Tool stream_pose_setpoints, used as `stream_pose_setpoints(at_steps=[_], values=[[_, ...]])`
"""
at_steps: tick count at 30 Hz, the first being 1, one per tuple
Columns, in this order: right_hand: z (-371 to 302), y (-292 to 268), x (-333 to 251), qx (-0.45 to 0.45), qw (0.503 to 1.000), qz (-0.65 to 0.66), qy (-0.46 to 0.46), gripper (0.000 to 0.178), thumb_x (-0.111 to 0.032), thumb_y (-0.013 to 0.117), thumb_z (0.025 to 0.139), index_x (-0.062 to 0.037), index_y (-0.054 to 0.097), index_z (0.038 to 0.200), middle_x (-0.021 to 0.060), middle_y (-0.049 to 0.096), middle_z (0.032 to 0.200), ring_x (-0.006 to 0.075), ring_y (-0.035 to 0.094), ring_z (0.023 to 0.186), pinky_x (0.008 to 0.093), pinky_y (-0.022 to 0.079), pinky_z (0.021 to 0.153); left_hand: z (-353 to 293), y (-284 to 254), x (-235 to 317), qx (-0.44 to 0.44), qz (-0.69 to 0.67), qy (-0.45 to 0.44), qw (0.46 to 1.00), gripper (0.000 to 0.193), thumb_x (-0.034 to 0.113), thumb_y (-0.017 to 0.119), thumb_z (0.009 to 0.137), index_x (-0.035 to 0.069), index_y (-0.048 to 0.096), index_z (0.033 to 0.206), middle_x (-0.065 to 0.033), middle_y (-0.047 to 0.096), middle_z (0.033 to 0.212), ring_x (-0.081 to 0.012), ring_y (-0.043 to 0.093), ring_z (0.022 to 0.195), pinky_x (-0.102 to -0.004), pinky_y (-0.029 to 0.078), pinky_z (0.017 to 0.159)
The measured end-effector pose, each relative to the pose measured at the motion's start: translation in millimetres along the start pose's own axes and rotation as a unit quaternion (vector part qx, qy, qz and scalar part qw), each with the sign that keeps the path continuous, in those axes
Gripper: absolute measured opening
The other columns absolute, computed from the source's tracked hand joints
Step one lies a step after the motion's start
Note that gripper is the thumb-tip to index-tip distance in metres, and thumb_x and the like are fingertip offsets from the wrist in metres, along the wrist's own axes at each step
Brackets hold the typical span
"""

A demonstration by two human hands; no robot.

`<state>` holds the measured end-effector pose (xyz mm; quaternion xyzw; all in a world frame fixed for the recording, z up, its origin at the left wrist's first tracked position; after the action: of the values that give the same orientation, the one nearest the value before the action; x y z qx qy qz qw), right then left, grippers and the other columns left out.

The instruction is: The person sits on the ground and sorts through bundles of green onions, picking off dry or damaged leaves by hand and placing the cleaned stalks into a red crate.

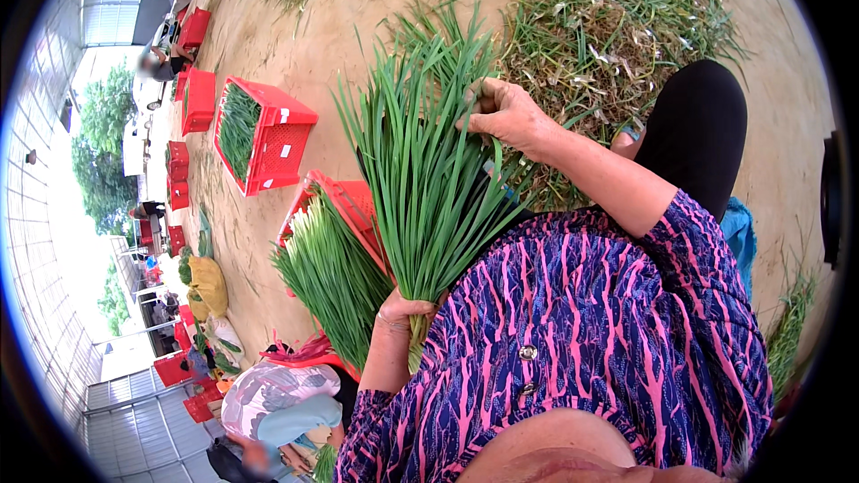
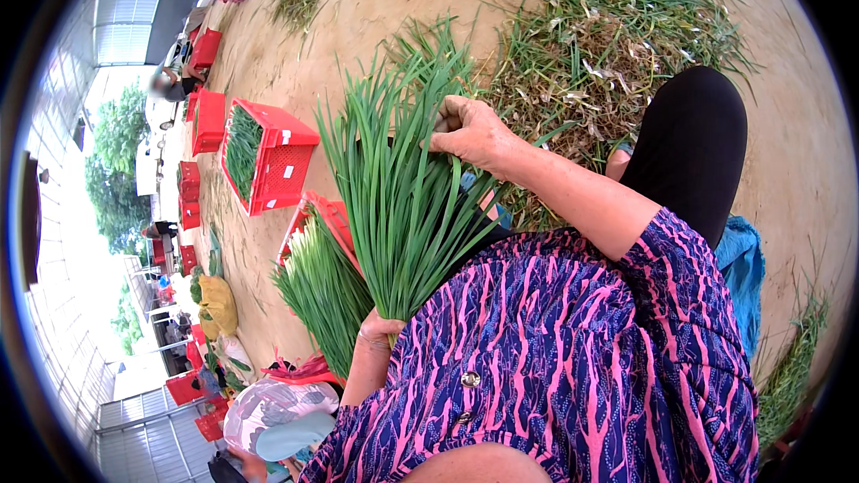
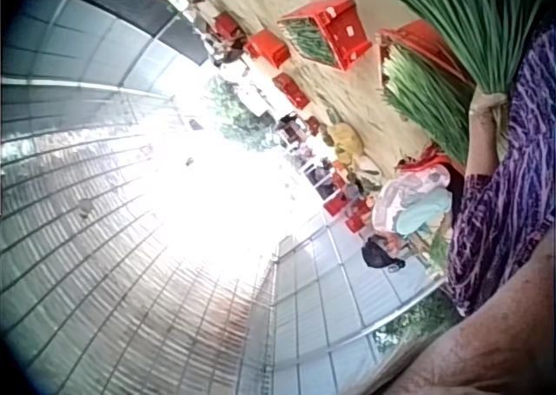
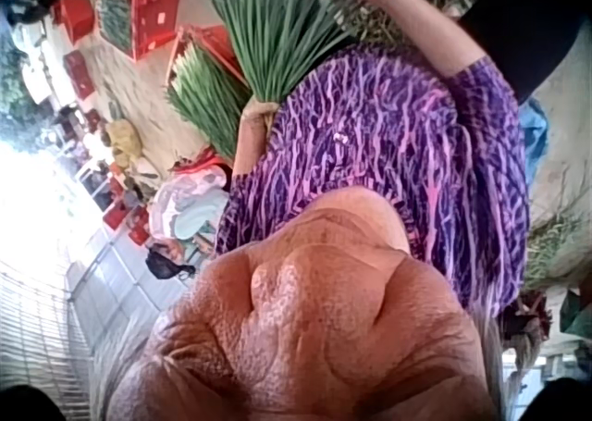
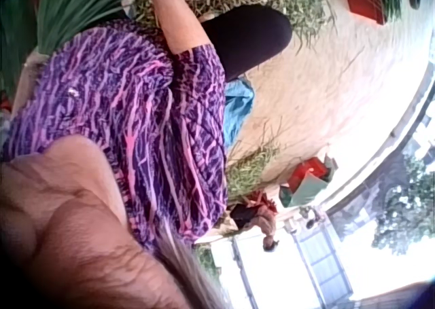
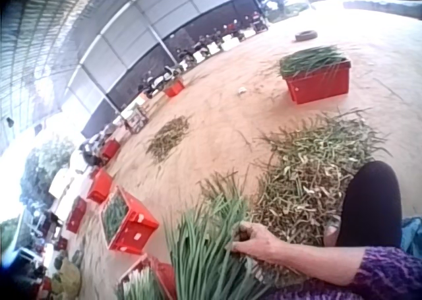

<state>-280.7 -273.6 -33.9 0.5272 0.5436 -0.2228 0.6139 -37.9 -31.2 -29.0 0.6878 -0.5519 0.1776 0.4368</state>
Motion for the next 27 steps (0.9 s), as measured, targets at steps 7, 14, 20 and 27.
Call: stream_pose_setpoints(at_steps=[7, 14, 20, 27], values=[[-8, 7, -11, -0.095, 0.994, 0.056, 0.011, 0.020, -0.005, 0.072, 0.079, -0.0026, 0.068, 0.099, 0.0021, 0.068, 0.081, 0.0072, 0.060, 0.070, 0.0226, 0.048, 0.063, -1, -1, -1, 0.012, -0.001, -0.007, 1.000, 0.069, 0.012, 0.078, 0.056, -0.007, 0.052, 0.116, -0.0159, 0.061, 0.086, -0.0230, 0.056, 0.064, -0.0300, 0.043, 0.052], [-6, 12, -4, -0.096, 0.994, 0.053, 0.010, 0.016, -0.010, 0.071, 0.084, -0.0032, 0.069, 0.098, 0.0016, 0.069, 0.086, 0.0079, 0.061, 0.074, 0.0243, 0.051, 0.070, -2, -4, -3, 0.008, 0.009, -0.004, 1.000, 0.069, 0.013, 0.077, 0.055, -0.007, 0.052, 0.116, -0.0151, 0.062, 0.090, -0.0232, 0.057, 0.069, -0.0312, 0.045, 0.057], [-7, 17, 5, -0.077, 0.996, 0.043, -0.024, 0.020, -0.018, 0.062, 0.091, -0.0015, 0.065, 0.102, 0.0019, 0.067, 0.082, 0.0091, 0.059, 0.072, 0.0256, 0.049, 0.067, -2, 1, 2, 0.018, 0.001, -0.012, 1.000, 0.067, 0.009, 0.077, 0.055, -0.006, 0.053, 0.117, -0.0147, 0.062, 0.093, -0.0235, 0.058, 0.072, -0.0324, 0.046, 0.061], [30, -73, -11, 0.239, 0.946, 0.218, 0.023, 0.019, -0.026, 0.070, 0.087, -0.0117, 0.059, 0.086, -0.0048, 0.053, 0.063, 0.0054, 0.047, 0.052, 0.0215, 0.039, 0.049, -10, -18, -9, 0.019, 0.000, -0.026, 0.999, 0.072, 0.007, 0.076, 0.054, -0.006, 0.052, 0.121, -0.0150, 0.063, 0.102, -0.0255, 0.059, 0.085, -0.0332, 0.048, 0.072]])
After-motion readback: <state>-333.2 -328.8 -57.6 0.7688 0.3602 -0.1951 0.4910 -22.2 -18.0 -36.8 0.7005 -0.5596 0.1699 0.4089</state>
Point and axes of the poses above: each hand's wrist, its own z-axis towards the middle knuckle, its own y-axis out of the palm, x = y × z, the point moved 4 cm from there along z, towards the middle knuckle
